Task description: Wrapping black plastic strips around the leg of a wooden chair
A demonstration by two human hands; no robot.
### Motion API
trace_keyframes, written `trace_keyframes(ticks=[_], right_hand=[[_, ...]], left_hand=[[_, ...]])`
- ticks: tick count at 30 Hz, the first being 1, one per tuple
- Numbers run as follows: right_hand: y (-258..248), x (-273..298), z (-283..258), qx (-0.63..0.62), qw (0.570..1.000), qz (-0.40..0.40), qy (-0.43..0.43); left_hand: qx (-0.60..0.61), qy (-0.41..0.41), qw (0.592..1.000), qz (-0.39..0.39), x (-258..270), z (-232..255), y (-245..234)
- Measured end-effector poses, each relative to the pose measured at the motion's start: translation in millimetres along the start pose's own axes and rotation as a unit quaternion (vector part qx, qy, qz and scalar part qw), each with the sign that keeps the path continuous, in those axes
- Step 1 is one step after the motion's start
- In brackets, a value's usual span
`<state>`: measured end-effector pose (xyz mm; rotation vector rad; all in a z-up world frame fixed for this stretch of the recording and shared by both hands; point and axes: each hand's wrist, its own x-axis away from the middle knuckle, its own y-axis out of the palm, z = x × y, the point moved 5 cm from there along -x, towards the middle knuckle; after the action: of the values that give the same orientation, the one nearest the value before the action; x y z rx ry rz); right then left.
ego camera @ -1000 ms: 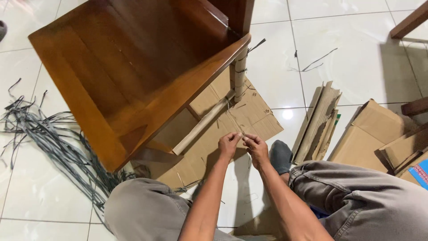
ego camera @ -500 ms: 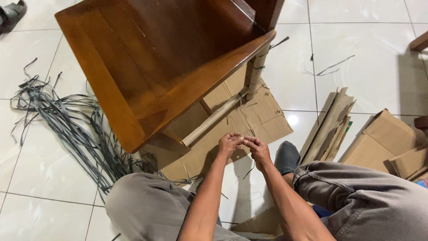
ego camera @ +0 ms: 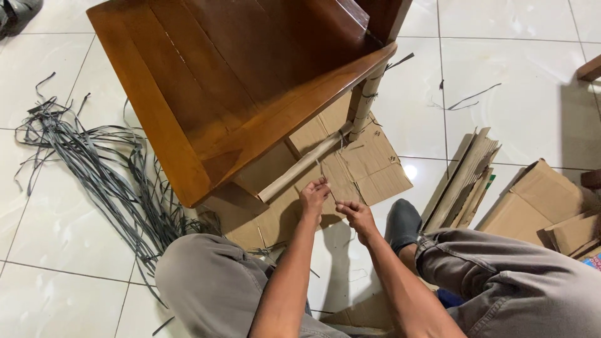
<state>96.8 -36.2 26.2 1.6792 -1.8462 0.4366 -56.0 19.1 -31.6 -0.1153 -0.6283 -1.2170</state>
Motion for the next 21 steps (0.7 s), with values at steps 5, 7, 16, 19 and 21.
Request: trace_keyframes(ticks=[5, 7, 16, 19, 21], right_hand=[[14.4, 5.2, -11.7, -0.043, 0.998, -0.042, 0.015], [16.6, -0.2, -21.5, -0.054, 0.998, -0.034, 0.009], [4.4, -29.0, -20.8, -0.044, 0.997, 0.056, -0.004], [2.8, -28.8, -20.6, -0.048, 0.996, 0.077, 0.018], [-10.2, -58.7, 7.3, -0.049, 0.994, 0.091, 0.027]], left_hand=[[-0.061, 0.026, 0.998, -0.006, -3.2, 2.6, 3.9], [-0.075, 0.031, 0.997, -0.001, -2.1, 7.3, 9.9], [-0.271, 0.116, 0.955, 0.044, -9.1, 54.3, 14.2], [-0.319, 0.155, 0.933, 0.066, -3.4, 89.3, 19.6], [-0.334, 0.175, 0.922, 0.083, -11.3, 105.8, 19.4]])
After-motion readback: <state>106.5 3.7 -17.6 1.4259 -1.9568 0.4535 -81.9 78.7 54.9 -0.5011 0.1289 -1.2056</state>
